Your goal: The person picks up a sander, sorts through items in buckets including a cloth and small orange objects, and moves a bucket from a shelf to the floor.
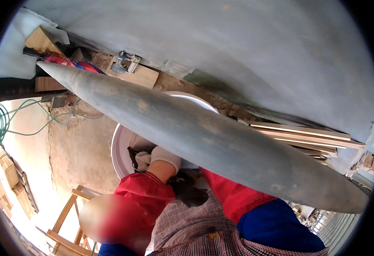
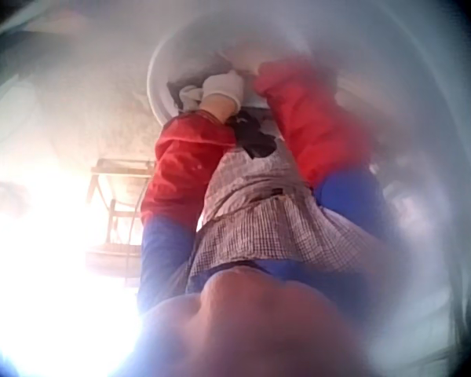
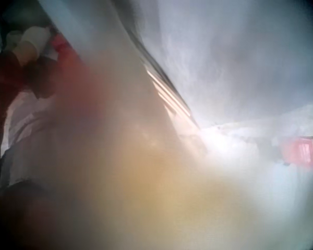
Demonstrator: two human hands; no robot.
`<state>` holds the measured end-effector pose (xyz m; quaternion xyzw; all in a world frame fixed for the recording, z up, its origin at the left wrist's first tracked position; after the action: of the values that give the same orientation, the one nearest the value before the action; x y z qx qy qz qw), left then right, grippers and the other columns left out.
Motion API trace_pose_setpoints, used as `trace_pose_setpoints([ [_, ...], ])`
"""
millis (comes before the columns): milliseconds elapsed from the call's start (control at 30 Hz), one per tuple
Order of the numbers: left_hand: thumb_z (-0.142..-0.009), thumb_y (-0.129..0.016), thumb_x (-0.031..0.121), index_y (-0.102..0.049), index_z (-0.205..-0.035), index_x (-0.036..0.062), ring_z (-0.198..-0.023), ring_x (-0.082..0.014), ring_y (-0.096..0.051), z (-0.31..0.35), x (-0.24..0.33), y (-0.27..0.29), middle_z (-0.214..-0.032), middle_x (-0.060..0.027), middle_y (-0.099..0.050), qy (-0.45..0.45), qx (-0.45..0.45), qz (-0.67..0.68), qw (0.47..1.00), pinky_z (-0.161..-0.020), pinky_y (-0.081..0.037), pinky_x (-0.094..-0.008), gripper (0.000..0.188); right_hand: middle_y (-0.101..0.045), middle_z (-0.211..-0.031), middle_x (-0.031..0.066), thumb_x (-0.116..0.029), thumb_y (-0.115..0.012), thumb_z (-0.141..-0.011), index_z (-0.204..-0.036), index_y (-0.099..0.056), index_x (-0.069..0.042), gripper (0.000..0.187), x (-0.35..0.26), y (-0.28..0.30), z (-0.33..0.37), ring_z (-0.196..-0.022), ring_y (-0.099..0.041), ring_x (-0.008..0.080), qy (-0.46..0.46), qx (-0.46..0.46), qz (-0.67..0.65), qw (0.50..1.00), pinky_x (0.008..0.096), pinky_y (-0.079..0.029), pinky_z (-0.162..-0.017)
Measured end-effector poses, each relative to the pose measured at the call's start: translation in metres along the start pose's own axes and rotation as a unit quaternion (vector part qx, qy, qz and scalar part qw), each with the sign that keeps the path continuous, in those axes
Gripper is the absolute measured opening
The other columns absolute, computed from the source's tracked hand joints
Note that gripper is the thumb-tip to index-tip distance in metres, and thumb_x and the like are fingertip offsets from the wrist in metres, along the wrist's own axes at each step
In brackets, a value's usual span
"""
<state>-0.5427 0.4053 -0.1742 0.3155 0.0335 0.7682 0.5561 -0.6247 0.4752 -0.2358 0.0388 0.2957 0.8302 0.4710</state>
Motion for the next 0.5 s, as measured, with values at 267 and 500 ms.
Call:
trace_pose_setpoints([
  [267, -0.074, -0.06, 0.011, -0.058, -0.11, 0.0099, -0.104, -0.0294, -0.059, 0.001, -0.005, -0.011, -0.122, -0.0109, -0.051, -0.042, 0.073, 0.011, 0.996, -0.081, -0.049, -0.0443, 0.036, -0.062, -0.102, 0.0195, -0.031, -0.063, -0.076, -0.109, -0.056, -0.001, 0.045, 0.051, -0.064, -0.025, -0.094, -0.061, 0.0316, -0.263, 0.047, -0.196, 0.943, 0.0397, -0.048, -0.077],
  [500, -0.073, -0.061, 0.009, -0.058, -0.11, 0.0095, -0.102, -0.0293, -0.059, 0.022, 0.006, 0.009, -0.123, -0.0118, -0.05, -0.005, 0.012, 0.008, 1.0, -0.08, -0.05, -0.0439, 0.037, -0.063, -0.101, 0.0165, -0.027, -0.061, -0.08, -0.111, -0.057, -0.005, 0.039, -0.019, 0.032, 0.056, -0.09, -0.061, 0.0295, -0.14, 0.064, -0.336, 0.929, 0.0396, -0.047, -0.082],
])
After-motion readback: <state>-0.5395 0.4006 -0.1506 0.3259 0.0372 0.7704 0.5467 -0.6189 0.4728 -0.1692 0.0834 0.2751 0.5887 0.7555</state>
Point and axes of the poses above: each hand's wrist, its own z-axis away from the middle knuckle, its own y-axis out of the back of the hand, x = y × z, the point moved 2 cm from there along -z, towards the middle knuckle
